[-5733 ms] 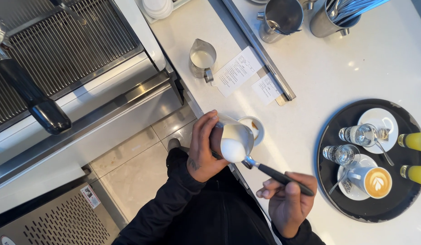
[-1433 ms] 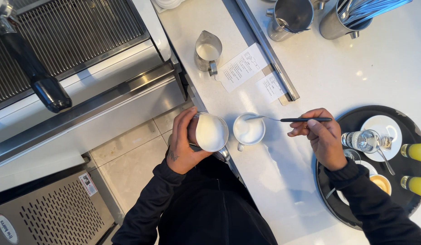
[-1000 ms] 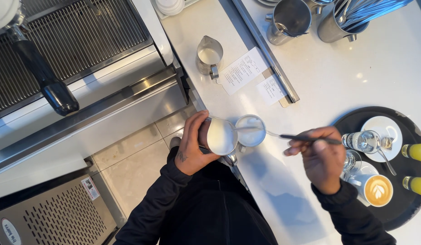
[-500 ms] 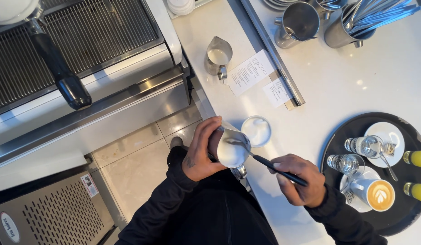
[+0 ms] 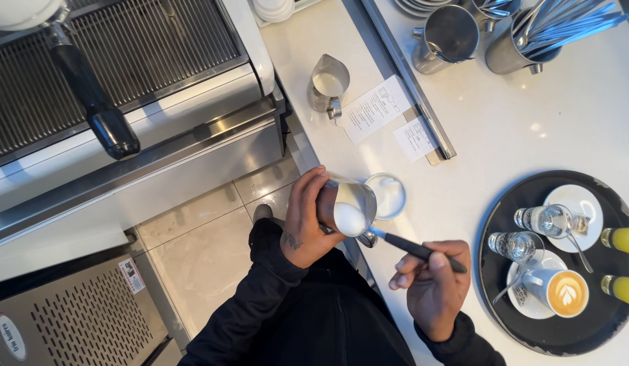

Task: Preparing a coffee beverage with frothed milk and then cleaning the espresso machine and workspace.

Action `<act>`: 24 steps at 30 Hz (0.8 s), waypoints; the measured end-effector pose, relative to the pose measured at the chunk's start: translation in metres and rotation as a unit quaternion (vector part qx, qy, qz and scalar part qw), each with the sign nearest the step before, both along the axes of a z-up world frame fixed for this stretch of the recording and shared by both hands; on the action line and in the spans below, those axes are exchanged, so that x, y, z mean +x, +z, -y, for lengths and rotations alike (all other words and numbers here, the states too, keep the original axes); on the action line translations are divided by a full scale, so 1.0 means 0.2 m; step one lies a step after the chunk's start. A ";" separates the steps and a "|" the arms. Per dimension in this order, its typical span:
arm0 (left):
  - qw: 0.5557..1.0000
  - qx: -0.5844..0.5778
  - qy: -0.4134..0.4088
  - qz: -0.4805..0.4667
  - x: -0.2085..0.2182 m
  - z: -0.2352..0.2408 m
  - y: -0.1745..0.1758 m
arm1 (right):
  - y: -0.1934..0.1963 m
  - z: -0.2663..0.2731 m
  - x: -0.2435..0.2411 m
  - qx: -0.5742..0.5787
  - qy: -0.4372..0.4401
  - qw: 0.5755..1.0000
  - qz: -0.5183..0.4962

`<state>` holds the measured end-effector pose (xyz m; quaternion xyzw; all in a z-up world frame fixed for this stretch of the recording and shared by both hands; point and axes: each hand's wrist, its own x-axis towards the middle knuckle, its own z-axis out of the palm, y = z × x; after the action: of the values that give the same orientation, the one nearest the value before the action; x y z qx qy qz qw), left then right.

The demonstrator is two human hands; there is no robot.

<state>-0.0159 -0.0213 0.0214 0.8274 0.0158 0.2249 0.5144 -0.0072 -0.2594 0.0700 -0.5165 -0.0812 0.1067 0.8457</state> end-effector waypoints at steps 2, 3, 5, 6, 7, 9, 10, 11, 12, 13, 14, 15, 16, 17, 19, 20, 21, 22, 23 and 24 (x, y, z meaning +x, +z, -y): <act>1.000 0.000 -0.005 -0.004 0.00 -0.01 -0.02 | -0.06 0.02 0.02 0.000 -0.029 0.999 -0.038; 1.000 -0.002 -0.014 -0.008 0.01 -0.01 -0.03 | -0.09 0.04 0.03 -0.001 -0.061 0.995 -0.076; 1.000 -0.006 -0.017 -0.011 0.01 -0.01 -0.07 | -0.12 0.08 0.04 0.007 -0.083 0.993 -0.086; 1.000 -0.010 -0.018 -0.014 0.01 -0.01 -0.09 | -0.13 0.10 0.05 0.014 -0.102 0.990 -0.097; 1.000 -0.011 -0.021 -0.014 0.01 -0.01 -0.11 | -0.15 0.12 0.05 0.014 -0.105 0.990 -0.097; 0.998 -0.025 -0.010 -0.053 0.00 -0.02 -0.14 | -0.17 0.16 0.04 -0.015 -0.154 0.985 -0.074; 0.998 -0.025 -0.013 -0.052 -0.01 -0.03 -0.15 | -0.20 0.17 0.03 -0.015 -0.157 0.985 -0.073; 0.998 -0.030 -0.008 -0.048 -0.02 -0.04 -0.15 | -0.23 0.17 0.01 -0.044 -0.169 0.984 -0.041; 0.998 -0.035 -0.004 -0.045 -0.03 -0.04 -0.16 | -0.26 0.17 0.00 -0.073 -0.181 0.981 -0.010; 0.998 -0.034 -0.006 -0.046 -0.03 -0.05 -0.16 | -0.31 0.16 -0.03 -0.073 -0.184 0.980 -0.011; 0.998 -0.030 0.007 -0.052 -0.04 -0.06 -0.15 | -0.35 0.15 -0.06 -0.106 -0.178 0.978 0.023; 0.998 -0.026 0.020 -0.058 -0.05 -0.06 -0.15 | -0.40 0.13 -0.09 -0.139 -0.172 0.974 0.056; 0.998 -0.026 0.017 -0.061 -0.06 -0.07 -0.15 | -0.42 0.12 -0.12 -0.139 -0.174 0.973 0.053; 0.998 -0.012 0.027 -0.056 -0.06 -0.08 -0.14 | -0.45 0.10 -0.14 -0.168 -0.170 0.968 0.072; 0.998 0.004 0.035 -0.050 -0.06 -0.09 -0.12 | -0.49 0.07 -0.17 -0.195 -0.167 0.962 0.092; 0.998 0.007 0.033 -0.049 -0.06 -0.10 -0.12 | -0.50 0.06 -0.17 -0.247 -0.155 0.945 0.152; 0.998 0.010 0.030 -0.046 -0.06 -0.11 -0.11 | -0.52 0.05 -0.17 -0.297 -0.143 0.920 0.212; 0.999 0.012 0.028 -0.043 -0.06 -0.12 -0.11 | -0.55 0.07 -0.18 -0.296 -0.146 0.920 0.213; 0.998 0.004 0.025 -0.060 -0.06 -0.12 -0.11 | -0.59 0.09 -0.19 -0.317 -0.132 0.901 0.264; 0.997 -0.004 0.022 -0.076 -0.06 -0.12 -0.10 | -0.62 0.11 -0.20 -0.338 -0.117 0.880 0.314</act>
<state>-0.0277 0.0035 0.0005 0.8394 0.0739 0.1724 0.5100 -0.0468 -0.2813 -0.0548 -0.7830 -0.2401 -0.1401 0.5564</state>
